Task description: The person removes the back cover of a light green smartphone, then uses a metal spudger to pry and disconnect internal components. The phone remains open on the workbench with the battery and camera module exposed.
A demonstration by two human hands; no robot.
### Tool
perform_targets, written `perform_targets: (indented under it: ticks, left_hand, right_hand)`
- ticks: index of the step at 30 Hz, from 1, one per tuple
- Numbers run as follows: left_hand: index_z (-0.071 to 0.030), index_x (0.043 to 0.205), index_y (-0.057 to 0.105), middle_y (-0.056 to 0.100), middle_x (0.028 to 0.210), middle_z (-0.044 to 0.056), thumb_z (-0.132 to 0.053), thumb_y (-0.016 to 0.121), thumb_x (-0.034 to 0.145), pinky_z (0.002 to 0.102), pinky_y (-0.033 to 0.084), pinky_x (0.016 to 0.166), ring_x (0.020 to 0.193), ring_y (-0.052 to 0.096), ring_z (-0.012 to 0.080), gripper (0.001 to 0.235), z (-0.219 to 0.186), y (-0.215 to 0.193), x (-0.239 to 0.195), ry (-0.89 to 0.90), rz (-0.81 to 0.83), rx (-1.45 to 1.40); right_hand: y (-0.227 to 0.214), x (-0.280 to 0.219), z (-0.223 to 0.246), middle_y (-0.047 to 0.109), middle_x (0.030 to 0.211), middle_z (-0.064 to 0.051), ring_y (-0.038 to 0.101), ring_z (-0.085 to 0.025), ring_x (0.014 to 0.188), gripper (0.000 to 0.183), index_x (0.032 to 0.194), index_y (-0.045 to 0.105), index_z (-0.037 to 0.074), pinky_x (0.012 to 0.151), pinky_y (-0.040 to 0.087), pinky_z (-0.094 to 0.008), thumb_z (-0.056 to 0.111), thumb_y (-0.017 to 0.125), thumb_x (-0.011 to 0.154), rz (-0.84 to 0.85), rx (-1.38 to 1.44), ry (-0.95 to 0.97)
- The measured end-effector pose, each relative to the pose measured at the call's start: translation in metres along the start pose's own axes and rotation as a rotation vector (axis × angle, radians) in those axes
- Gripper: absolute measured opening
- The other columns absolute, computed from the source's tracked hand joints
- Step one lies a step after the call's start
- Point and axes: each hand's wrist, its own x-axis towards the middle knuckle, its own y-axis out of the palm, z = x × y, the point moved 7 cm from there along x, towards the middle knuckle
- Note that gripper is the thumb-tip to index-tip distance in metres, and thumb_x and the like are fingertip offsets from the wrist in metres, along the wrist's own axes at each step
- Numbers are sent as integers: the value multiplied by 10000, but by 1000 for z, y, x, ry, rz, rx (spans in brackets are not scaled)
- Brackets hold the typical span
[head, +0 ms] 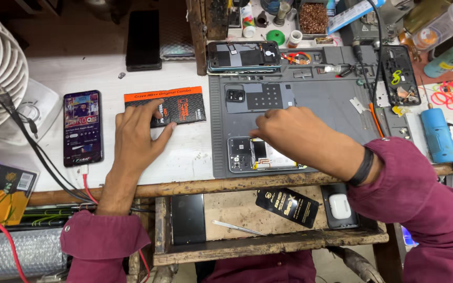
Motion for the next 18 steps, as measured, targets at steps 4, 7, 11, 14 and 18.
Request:
perform_targets:
  ticks: [4,7,11,14,18]
  left_hand:
    - [-60,1339,648,682,991,22,-241,838,902,375,366,818,915,568,191,510,-2,-1,0,12,3,0]
    - [-64,1332,652,678,989,18,-231,834,904,374,369,830,937,576,195,494,-2,-1,0,2,-1,1]
    - [-59,1334,651,675,989,22,-236,841,898,375,369,829,926,572,197,508,-2,-1,1,6,4,-5]
    - [-61,1337,649,674,998,20,-229,841,905,377,368,839,944,574,198,502,-2,0,0,10,4,-3]
    - [-57,1355,641,672,1011,16,-233,845,916,380,367,847,970,575,197,515,0,1,-3,15,8,2]
  right_hand:
    - [-20,-7,25,694,957,-167,706,-381,788,98,920,675,33,639,579,-473,34,591,870,-242,273,-327]
    - [7,-3,-4,701,874,-135,706,-353,757,369,955,669,44,641,584,-450,407,653,1020,102,-123,135]
    - [-5,-1,10,703,911,-159,707,-360,713,124,922,688,16,590,574,-455,134,655,903,-102,50,-110]
    - [-4,-1,5,701,984,-167,706,-353,733,173,974,686,15,583,576,-431,172,622,943,-92,46,-72]
    - [0,-3,2,689,934,-149,703,-359,746,170,949,685,42,617,567,-456,201,630,972,15,-34,-4]
